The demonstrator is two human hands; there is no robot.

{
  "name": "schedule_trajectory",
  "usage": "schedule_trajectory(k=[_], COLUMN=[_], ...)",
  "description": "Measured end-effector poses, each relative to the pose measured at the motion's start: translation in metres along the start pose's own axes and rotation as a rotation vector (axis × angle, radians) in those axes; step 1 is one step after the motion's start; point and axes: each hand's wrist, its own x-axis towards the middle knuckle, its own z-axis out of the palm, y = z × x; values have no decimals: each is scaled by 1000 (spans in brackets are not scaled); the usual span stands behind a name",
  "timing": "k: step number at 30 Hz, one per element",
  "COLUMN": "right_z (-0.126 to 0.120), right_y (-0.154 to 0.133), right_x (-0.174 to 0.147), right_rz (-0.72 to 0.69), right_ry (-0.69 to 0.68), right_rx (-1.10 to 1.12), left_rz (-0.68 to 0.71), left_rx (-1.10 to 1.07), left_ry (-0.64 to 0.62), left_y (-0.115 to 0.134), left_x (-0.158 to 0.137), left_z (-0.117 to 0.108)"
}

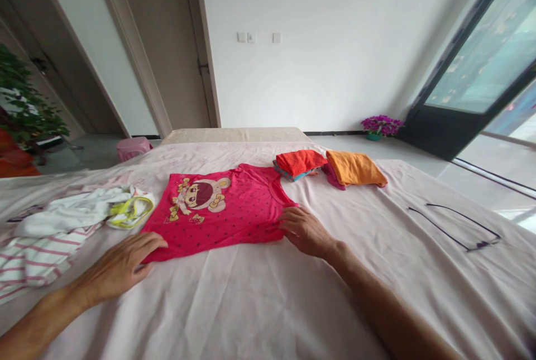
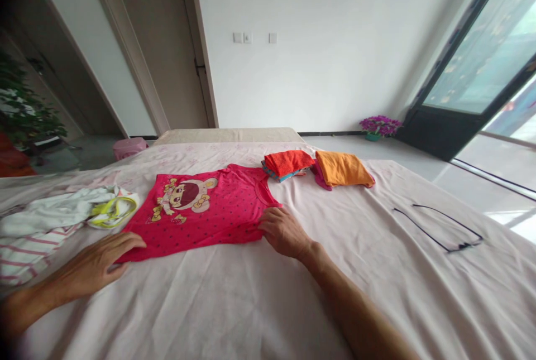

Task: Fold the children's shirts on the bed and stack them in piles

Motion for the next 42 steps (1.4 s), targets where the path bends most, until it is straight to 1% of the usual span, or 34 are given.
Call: schedule_trajectory(k=[2,4,7,9,12,14,16,18,20,21,23,25,26,28,30,32,34,36,38,42], right_z=[-7,-16,-27,-28,-14,0,15,24,28,28,26,24,24,25,30,35,39,39,38,39], right_y=[4,9,24,39,71,92,110,123,131,132,133,130,128,124,121,117,114,111,108,104], right_x=[6,17,41,60,85,95,98,97,94,94,95,99,101,106,109,111,113,114,110,90], right_rz=[1,35,178,256,313,370,434,491,546,566,566,503,466,432,468,534,575,578,559,516], right_ry=[5,-18,-41,-9,40,36,20,11,20,32,74,128,155,208,248,259,258,272,267,146], right_rx=[49,102,140,138,149,196,276,391,506,555,635,694,704,670,602,581,605,632,626,453], left_rz=[-34,-84,-227,-320,-348,-333,-337,-345,-328,-303,-233,-171,-140,-108,-118,-145,-176,-204,-228,-267], left_rx=[13,-3,-71,-115,-136,-108,-40,65,154,163,76,-93,-170,-251,-282,-291,-338,-409,-457,-525], left_ry=[21,64,169,223,253,219,161,159,228,268,307,301,287,264,250,263,265,245,241,284], left_y=[-15,-25,-35,-43,-56,-64,-69,-68,-57,-47,-18,19,39,77,108,130,142,147,147,137], left_x=[-5,-1,17,34,63,79,90,96,103,108,123,144,157,184,210,233,252,267,275,277], left_z=[-2,-5,-14,-20,-25,-22,-16,-10,-6,-5,-2,3,6,16,28,40,51,58,62,61])
